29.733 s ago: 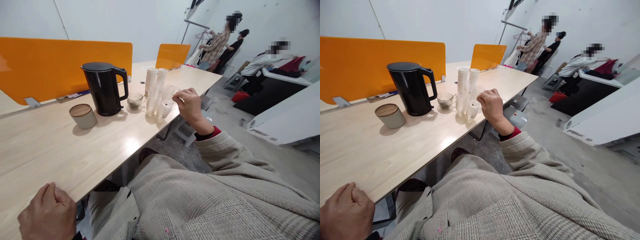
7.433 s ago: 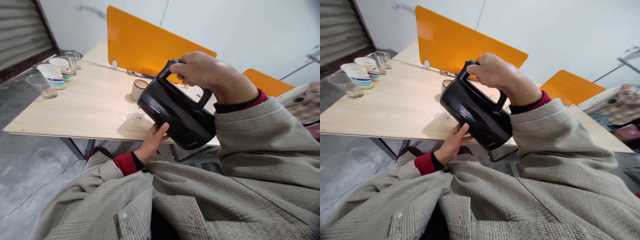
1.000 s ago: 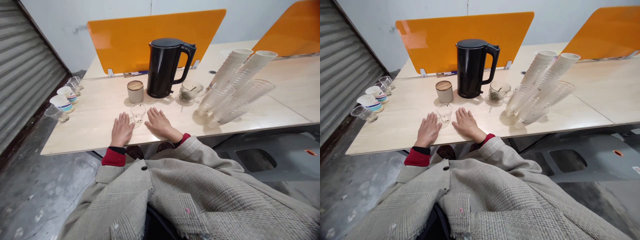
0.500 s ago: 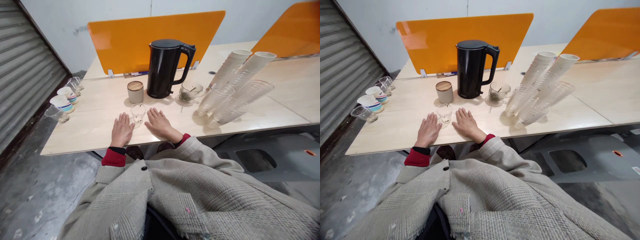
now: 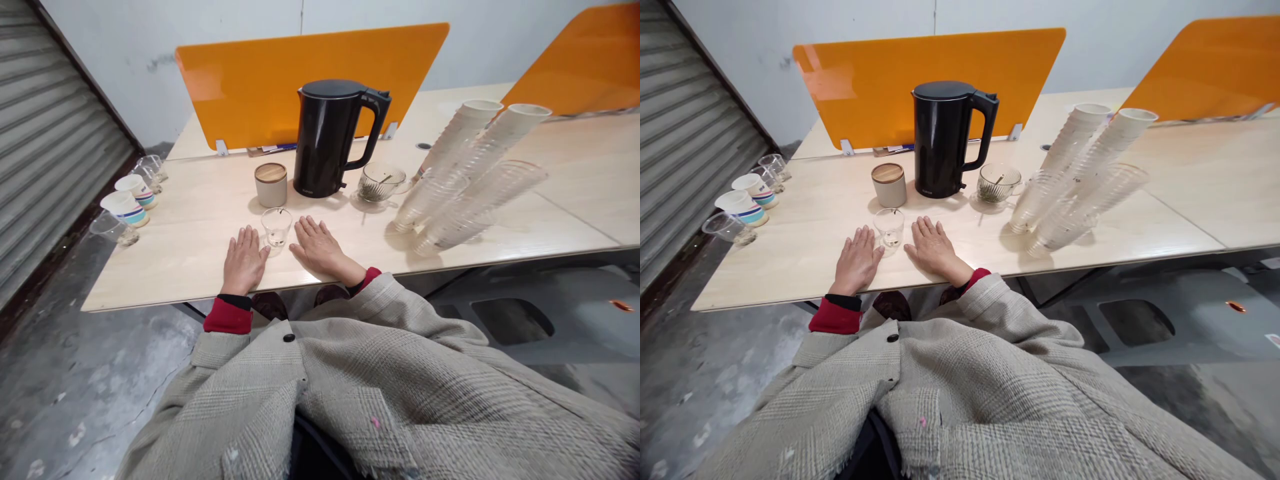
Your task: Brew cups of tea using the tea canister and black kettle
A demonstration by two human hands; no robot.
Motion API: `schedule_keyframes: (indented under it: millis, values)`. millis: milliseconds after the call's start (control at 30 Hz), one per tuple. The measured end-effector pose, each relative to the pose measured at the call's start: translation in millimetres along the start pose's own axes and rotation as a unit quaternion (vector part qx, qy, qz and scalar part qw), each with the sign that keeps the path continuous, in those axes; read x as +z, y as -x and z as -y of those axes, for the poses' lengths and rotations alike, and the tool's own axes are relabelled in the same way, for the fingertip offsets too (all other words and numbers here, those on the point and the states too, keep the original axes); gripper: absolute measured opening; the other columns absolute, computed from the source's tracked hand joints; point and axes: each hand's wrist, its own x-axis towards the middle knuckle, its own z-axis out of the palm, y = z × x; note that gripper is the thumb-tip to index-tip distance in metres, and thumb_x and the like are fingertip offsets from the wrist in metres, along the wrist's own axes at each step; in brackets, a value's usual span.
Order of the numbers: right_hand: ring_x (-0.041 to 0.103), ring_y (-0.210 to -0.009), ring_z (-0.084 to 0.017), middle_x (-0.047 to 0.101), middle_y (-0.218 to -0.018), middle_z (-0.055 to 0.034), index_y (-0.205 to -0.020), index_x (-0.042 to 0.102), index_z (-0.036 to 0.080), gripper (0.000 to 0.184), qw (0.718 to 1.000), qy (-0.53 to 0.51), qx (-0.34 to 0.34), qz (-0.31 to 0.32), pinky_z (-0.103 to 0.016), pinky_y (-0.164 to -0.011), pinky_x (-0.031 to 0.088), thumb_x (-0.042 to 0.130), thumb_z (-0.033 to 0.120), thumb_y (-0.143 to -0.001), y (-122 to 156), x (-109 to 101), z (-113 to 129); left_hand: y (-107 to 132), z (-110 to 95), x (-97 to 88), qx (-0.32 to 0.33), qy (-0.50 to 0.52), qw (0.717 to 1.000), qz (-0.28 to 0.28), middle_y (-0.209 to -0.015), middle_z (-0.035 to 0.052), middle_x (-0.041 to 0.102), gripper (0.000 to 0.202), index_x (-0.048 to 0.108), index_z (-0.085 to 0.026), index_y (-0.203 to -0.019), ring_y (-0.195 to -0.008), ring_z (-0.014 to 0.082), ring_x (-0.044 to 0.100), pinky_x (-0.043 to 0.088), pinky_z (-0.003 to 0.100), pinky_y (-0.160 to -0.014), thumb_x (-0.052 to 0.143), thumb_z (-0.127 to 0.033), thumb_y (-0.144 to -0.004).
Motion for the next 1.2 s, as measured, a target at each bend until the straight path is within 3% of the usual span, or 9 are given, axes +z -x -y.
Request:
schedule_keyframes:
  millis: [300,633,1067,1133,1200]
  values:
    - [0.018,-0.171,-0.036,0.022,-0.181,-0.0235,-0.169,0.032,-0.002,0.075,1.000,-0.001,-0.002,-0.007,-0.057,-0.138,0.016,0.036,0.043,-0.109,0,1,-1,-1,3,5.0,0.004,0.013,1.000,-0.023,-0.180,0.0153,0.028,0.071,0.034,-0.009,-0.170,-0.170,0.0289,0.023,0.022,0.053,-0.139,0.023,-0.047,-0.111]
    - [0.018,-0.171,-0.036,0.022,-0.181,-0.0236,-0.169,0.032,-0.002,0.075,1.000,-0.001,0.001,0.000,-0.057,-0.138,0.015,0.037,0.042,-0.109,0,-1,1,1,-1,-2.2,-0.003,-0.009,1.000,0.005,-0.181,0.0152,0.024,0.073,0.029,-0.006,-0.171,-0.171,0.0284,0.020,0.020,0.049,-0.140,0.022,-0.047,-0.112]
    - [0.018,-0.171,-0.038,0.024,-0.180,-0.0249,-0.168,0.033,-0.003,0.074,1.000,-0.011,-0.002,-0.006,-0.058,-0.138,0.014,0.041,0.041,-0.109,-2,2,1,0,0,-2.6,0.001,0.003,1.000,0.004,-0.181,0.0160,0.023,0.072,0.029,-0.004,-0.171,-0.171,0.0297,0.020,0.019,0.052,-0.140,0.023,-0.046,-0.112]
    - [0.020,-0.170,-0.039,0.026,-0.179,-0.0259,-0.167,0.035,-0.003,0.073,0.999,-0.029,-0.010,-0.021,-0.059,-0.138,0.015,0.044,0.039,-0.109,-1,4,-1,0,0,-2.2,0.004,-0.001,1.000,0.000,-0.181,0.0163,0.023,0.072,0.030,-0.004,-0.170,-0.171,0.0301,0.020,0.020,0.052,-0.140,0.023,-0.045,-0.112]
    - [0.029,-0.167,-0.037,0.034,-0.176,-0.0260,-0.165,0.040,-0.001,0.070,0.995,-0.067,-0.013,-0.078,-0.056,-0.136,0.025,0.045,0.039,-0.108,1,6,-9,0,1,-1.6,0.004,-0.008,1.000,-0.003,-0.181,0.0165,0.024,0.071,0.031,-0.004,-0.170,-0.171,0.0301,0.021,0.021,0.051,-0.139,0.023,-0.045,-0.112]
